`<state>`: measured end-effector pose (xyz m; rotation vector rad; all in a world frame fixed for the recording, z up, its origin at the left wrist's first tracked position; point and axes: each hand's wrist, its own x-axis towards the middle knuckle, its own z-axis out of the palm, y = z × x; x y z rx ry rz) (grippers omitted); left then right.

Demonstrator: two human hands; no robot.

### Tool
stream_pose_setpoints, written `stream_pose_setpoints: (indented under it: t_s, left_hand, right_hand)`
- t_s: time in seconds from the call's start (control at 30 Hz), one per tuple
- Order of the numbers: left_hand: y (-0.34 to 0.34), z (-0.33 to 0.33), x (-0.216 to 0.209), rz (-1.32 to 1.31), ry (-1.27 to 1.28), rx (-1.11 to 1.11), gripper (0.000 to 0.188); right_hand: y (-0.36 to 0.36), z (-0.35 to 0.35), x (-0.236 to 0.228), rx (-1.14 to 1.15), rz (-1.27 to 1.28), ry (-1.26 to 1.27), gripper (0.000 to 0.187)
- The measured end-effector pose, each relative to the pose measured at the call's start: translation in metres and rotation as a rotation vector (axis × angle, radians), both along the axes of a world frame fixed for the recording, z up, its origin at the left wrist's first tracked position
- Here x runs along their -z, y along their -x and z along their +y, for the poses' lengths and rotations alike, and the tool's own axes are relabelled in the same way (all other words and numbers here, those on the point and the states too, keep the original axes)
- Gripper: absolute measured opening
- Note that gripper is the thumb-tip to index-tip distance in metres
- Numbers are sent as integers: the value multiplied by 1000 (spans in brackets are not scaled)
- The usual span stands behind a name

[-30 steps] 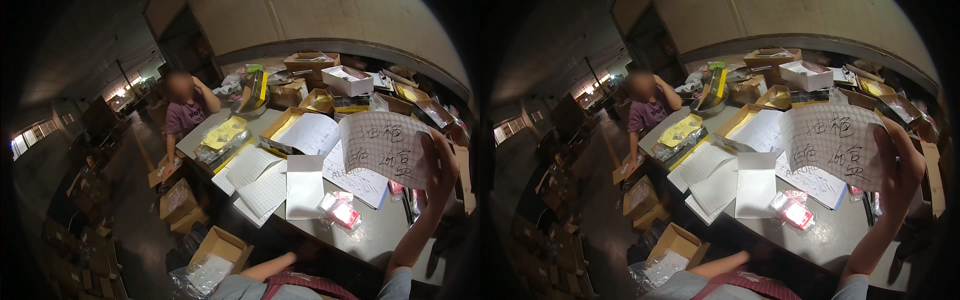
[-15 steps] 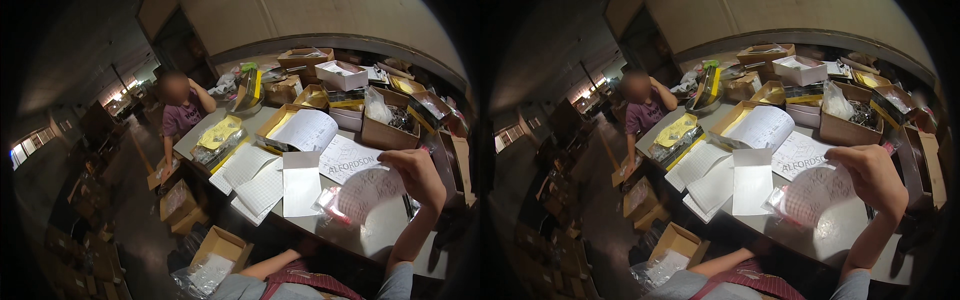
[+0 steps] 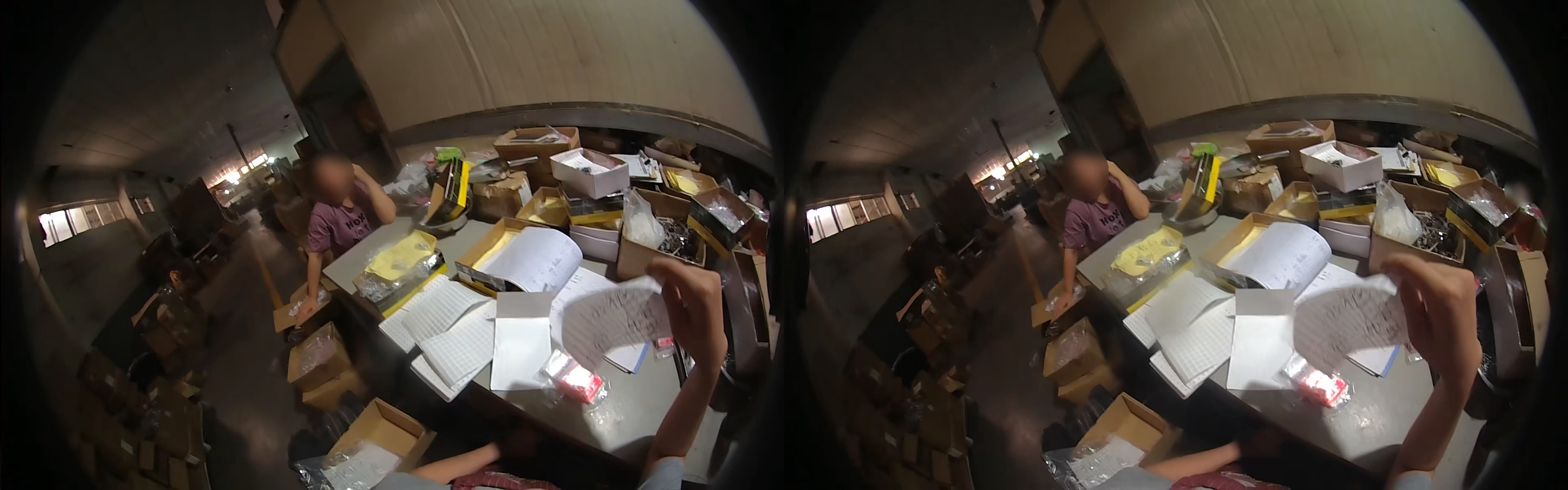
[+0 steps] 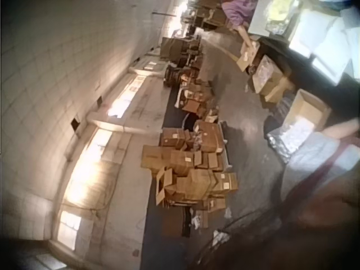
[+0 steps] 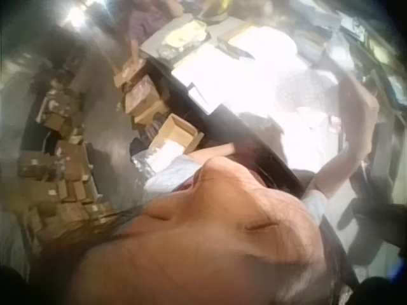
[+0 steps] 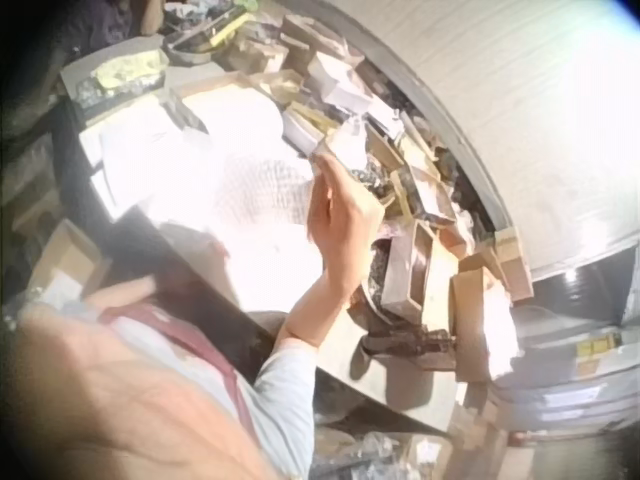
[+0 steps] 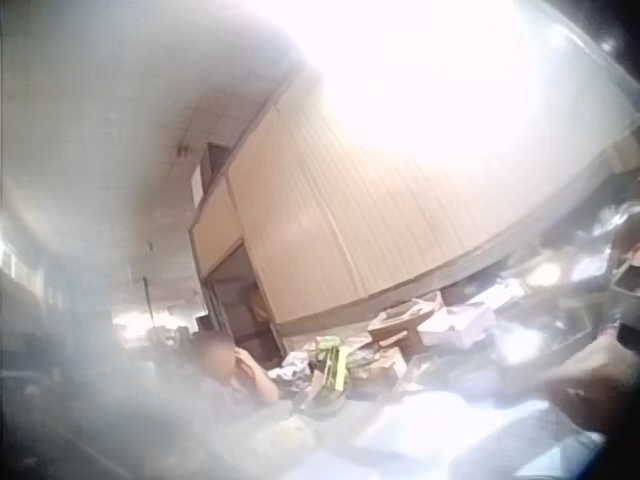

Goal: The person sorts through a cluttered pile of papers and documents on a table, picking up sheets, folding them, and placing them into a cardboard box. The person also handles small plastic-wrapped items and a notebook while organizing the materials.

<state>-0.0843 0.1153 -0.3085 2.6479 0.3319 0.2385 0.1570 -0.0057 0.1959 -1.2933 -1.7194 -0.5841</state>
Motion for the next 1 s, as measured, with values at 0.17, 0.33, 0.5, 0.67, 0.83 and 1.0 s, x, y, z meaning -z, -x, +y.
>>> stream_pose_setpoints:
  t_s: [0.17, 0.33, 0.5, 0.67, 0.83, 1.0]
  left_hand:
    - [28, -2, 5, 231, 53, -164, 34]
    - [57, -7, -52, 49, 286, -421, 33]
    - [86, -11, -181, 542, 416, -496, 46]
    - [114, -24, -255, 304, 589, -350, 49]
    - [107, -32, -283, 69, 888, -453, 44]
    - [105, -42, -302, -42, 1070, -442, 40]
  right_hand:
    - [-38, 59, 46, -302, 463, 191, 34]
    - [-51, 92, 56, -329, 557, 190, 25]
    - [-55, 101, 62, -169, 450, 218, 28]
    - [-80, 126, 83, 32, 306, 171, 31]
    - [-115, 152, 113, 219, 418, 278, 40]
    - [-110, 143, 111, 225, 594, 723, 63]
